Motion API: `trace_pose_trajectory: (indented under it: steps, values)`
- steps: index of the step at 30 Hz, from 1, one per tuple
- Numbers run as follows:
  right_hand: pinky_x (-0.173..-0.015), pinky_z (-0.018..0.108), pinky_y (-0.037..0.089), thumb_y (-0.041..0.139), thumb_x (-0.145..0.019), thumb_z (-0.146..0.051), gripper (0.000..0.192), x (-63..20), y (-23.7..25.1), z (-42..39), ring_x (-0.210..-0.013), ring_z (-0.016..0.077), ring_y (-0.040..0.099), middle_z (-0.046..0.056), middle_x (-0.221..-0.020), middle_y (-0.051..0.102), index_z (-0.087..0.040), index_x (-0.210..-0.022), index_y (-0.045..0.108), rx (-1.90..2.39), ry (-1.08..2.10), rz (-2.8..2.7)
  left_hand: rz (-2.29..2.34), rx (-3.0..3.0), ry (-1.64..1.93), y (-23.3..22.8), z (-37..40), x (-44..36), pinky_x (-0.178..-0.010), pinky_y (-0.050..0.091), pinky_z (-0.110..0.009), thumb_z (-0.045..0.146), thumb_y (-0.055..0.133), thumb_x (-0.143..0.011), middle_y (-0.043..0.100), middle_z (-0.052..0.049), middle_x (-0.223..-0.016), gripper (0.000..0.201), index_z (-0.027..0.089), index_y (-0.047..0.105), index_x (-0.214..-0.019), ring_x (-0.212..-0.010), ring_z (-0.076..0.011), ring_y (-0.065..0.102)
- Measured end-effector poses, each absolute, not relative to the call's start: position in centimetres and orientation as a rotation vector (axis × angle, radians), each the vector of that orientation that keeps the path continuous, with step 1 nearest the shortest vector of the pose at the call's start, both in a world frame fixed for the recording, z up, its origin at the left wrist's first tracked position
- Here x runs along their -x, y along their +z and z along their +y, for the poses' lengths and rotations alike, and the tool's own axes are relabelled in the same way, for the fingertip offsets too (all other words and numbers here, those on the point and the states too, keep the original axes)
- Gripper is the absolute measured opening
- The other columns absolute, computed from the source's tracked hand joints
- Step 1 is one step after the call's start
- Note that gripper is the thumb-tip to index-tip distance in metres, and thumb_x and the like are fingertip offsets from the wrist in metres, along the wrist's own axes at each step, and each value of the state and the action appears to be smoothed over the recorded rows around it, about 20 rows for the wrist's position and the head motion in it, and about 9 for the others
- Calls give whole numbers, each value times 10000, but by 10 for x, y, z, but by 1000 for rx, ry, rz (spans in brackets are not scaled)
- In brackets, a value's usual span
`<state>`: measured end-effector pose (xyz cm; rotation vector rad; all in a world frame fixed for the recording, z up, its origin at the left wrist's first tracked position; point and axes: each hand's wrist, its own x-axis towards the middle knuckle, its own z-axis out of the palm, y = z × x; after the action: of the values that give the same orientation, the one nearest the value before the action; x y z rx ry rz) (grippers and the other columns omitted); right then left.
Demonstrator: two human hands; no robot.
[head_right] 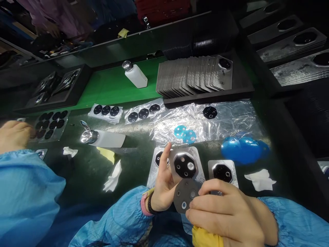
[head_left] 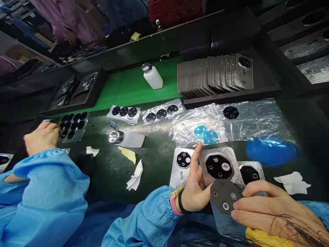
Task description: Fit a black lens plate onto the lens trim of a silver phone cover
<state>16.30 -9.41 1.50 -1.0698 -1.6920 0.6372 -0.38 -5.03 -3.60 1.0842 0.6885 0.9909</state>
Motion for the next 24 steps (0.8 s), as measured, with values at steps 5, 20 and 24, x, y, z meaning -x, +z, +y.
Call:
trace_pose_trajectory:
  steps: [5,20,24]
  values:
    - [-660,345,602,407,-1029,-225,244,-160,17,-92,-658,209,694,28,-761,727,-239,-1041,650,940,621,-1768,648,-1071,958,-41,-53,4,-492,490,-245,501,618,-900,678,-24,-923,970,375,-114,-1524,-420,-78,462]
    - [-705,332,608,386,-1044,-243,303,-165,24,-95,-674,194,701,-5,-761,730,-288,-1019,684,1067,635,-1749,609,-1246,1075,-23,-46,0,-454,439,-168,324,518,-984,450,84,-596,745,417,15,-1527,-394,-64,394]
    - [-725,383,603,431,-1038,-264,253,-164,15,-103,-661,210,696,-4,-749,726,-289,-998,680,1128,522,-1753,620,-1348,1094,-15,-43,0,-496,485,-175,297,488,-997,453,84,-617,703,449,42,-1518,-422,-65,442]
